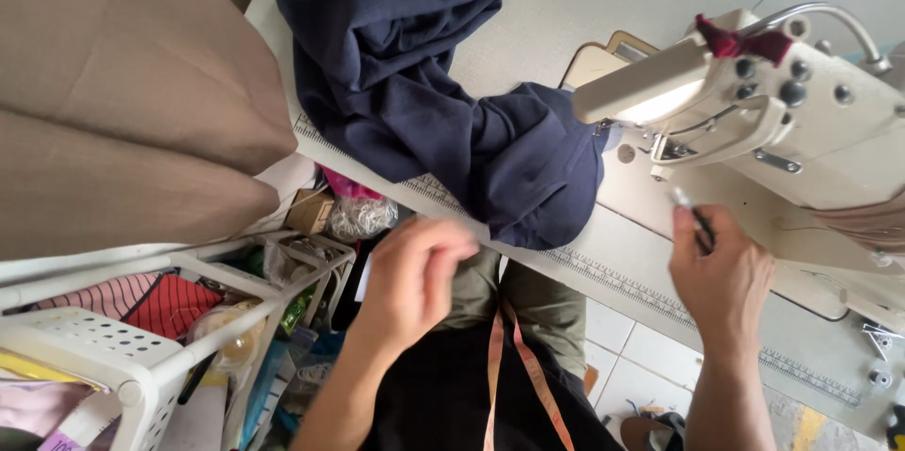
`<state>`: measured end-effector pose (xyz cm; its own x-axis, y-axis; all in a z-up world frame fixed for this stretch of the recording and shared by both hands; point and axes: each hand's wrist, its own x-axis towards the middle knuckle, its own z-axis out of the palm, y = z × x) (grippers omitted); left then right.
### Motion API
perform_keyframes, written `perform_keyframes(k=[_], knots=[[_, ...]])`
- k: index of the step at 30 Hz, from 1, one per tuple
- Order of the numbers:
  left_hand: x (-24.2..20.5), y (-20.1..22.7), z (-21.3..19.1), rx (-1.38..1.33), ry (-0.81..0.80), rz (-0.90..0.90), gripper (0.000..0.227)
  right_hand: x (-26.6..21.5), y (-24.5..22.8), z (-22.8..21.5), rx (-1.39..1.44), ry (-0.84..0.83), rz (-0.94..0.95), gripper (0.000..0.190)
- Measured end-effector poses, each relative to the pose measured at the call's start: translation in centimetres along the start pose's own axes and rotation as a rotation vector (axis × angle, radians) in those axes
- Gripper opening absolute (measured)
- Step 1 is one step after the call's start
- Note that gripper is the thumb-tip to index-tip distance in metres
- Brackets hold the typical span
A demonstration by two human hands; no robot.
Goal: Sewing a seam on dark blue fabric using an industrial sewing machine
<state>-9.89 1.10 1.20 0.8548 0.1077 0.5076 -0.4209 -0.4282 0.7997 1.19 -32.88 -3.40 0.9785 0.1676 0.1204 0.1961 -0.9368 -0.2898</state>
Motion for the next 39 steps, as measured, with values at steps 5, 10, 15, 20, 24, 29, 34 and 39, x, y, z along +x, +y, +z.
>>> perform_keyframes(k=[5,10,15,20,24,29,34,39], knots=[[-17.3,-5.2,-1.7,0.731,-0.514,-0.880,0.032,1.5,6.6,3.6,-0.182,0.206,-0.018,0.025],[-26.7,-7.1,-2.7,1.189,-0.879,-1.328,0.047,-0.1,4.0,3.5,-0.442,0.455,-0.167,0.052],[-9.1,0.1,2.0,0.675,-0.292,-0.067,0.034,-6.0,-6.4,4.0,0.354,0.393,-0.810,0.018],[-1.8,-4.3,4.7,0.871,-0.229,0.478,0.034,-6.0,-11.8,6.2,0.279,0.550,-0.679,0.017],[0.5,-3.0,4.2,0.750,-0.266,0.501,0.025,-4.6,-12.5,7.6,0.235,0.574,-0.632,0.020],[0.5,-1.0,2.7,0.503,-0.386,0.364,0.052,-5.4,-11.8,2.0,0.636,0.418,-0.711,0.009],[2.3,-6.4,0.2,0.671,-0.434,0.046,0.089,-5.3,-8.9,1.3,0.966,0.162,-0.730,0.013],[5.2,-8.9,-2.4,0.879,-0.115,0.350,0.025,-5.7,-8.7,2.4,0.846,0.037,-0.687,0.014]])
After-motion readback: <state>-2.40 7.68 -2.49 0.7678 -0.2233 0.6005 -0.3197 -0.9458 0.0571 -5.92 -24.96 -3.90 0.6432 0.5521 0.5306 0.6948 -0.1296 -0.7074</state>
